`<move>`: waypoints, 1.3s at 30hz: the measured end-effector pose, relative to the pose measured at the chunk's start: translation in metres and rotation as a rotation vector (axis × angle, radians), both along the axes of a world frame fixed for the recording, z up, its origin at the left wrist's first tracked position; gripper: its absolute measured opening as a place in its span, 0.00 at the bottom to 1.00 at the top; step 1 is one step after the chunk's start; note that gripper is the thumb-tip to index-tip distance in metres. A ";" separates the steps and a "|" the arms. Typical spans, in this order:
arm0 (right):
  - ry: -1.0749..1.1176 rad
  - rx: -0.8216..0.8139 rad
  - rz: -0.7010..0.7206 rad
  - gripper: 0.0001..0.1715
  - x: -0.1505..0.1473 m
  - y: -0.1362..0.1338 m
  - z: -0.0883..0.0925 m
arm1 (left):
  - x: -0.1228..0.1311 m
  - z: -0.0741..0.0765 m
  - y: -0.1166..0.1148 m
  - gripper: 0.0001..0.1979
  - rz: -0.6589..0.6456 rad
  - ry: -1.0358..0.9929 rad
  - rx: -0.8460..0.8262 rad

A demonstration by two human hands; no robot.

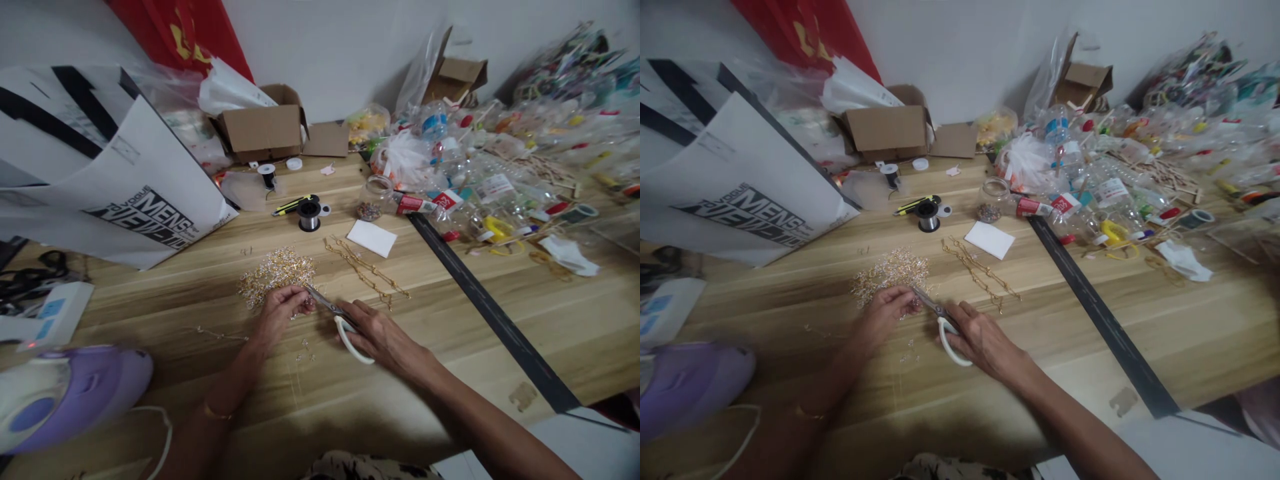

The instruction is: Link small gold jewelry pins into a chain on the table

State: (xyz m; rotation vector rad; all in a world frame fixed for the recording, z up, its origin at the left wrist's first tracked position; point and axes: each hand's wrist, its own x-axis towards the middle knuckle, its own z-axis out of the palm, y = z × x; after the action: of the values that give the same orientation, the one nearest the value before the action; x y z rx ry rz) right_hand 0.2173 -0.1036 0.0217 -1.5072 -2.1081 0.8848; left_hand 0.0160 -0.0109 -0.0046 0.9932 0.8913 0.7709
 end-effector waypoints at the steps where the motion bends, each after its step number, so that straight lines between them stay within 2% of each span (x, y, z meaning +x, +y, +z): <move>1: 0.002 0.000 0.001 0.21 0.000 0.000 0.000 | 0.000 0.000 0.000 0.08 0.000 0.006 0.004; 10: 0.014 -0.012 -0.008 0.21 0.005 0.002 0.001 | -0.002 -0.001 0.001 0.13 0.015 0.081 0.031; 18: 0.032 -0.018 0.003 0.16 0.004 0.002 0.003 | -0.001 -0.001 0.002 0.14 0.006 0.025 -0.006; 24: -0.002 -0.017 0.033 0.19 0.007 0.003 0.003 | -0.001 0.003 0.002 0.17 0.004 -0.008 -0.024; 32: -0.093 0.029 0.079 0.25 0.008 0.001 0.002 | -0.003 0.008 0.000 0.16 -0.002 0.145 0.056; 39: -0.139 0.028 0.109 0.23 0.021 0.004 0.014 | -0.002 0.010 0.000 0.16 0.007 0.221 0.119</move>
State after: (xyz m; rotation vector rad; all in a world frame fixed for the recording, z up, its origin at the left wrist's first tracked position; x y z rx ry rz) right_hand 0.2386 -0.0999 0.0355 -1.4901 -2.3115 0.8055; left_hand 0.0144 -0.0109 0.0058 1.1974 1.0485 0.7363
